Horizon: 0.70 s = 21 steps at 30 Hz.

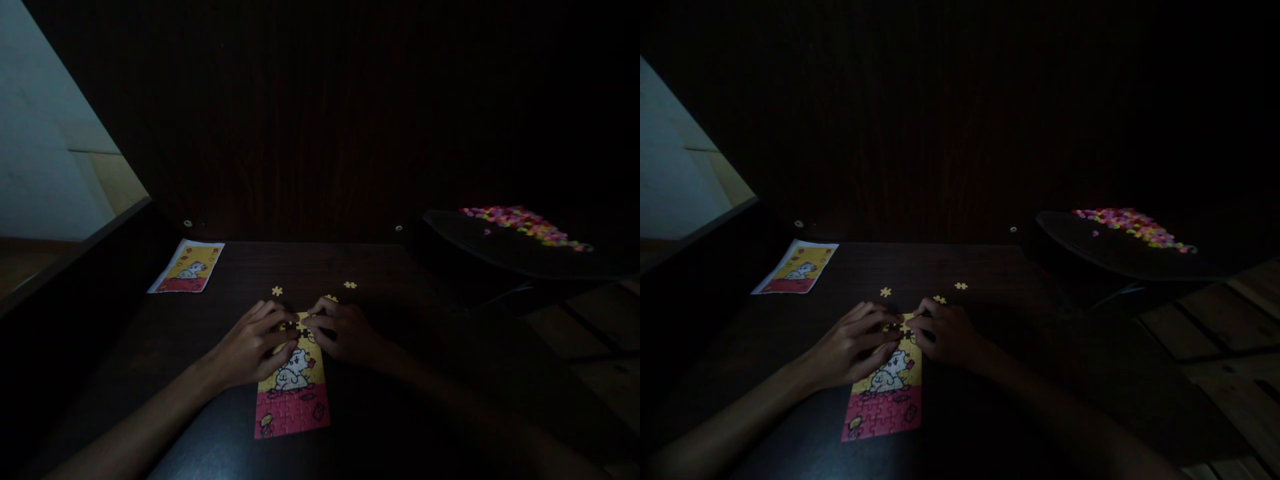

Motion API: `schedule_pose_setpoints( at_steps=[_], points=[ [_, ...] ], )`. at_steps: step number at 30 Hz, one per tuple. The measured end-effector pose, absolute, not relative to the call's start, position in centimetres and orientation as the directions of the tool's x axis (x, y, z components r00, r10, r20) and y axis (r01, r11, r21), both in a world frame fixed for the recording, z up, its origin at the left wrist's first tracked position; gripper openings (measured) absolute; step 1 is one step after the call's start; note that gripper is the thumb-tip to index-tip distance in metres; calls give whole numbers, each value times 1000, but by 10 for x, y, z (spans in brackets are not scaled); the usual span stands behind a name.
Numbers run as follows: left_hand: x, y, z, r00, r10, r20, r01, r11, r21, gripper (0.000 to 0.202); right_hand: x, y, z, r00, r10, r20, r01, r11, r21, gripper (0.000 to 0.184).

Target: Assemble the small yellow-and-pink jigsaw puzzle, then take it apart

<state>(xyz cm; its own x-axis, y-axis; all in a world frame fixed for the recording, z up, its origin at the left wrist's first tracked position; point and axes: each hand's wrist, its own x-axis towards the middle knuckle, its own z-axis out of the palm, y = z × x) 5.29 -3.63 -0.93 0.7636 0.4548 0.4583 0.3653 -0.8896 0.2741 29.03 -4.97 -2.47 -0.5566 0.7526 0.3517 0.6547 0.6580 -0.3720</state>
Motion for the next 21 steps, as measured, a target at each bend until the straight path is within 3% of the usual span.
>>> schedule_pose_setpoints(
  at_steps=[11,17,21],
  points=[
    [59,-32,-14,703,566,430,420,-819,392,19,287,-50,-26,-526,786,326,678,618,-398,27],
    [63,-32,-14,674,620,403,443,-775,451,23,288,-49,-24,-522,793,314,662,608,-437,23],
    [62,-31,-16,694,592,410,428,-797,426,22,288,-48,-24,-513,788,340,639,615,-462,16]
  ],
)
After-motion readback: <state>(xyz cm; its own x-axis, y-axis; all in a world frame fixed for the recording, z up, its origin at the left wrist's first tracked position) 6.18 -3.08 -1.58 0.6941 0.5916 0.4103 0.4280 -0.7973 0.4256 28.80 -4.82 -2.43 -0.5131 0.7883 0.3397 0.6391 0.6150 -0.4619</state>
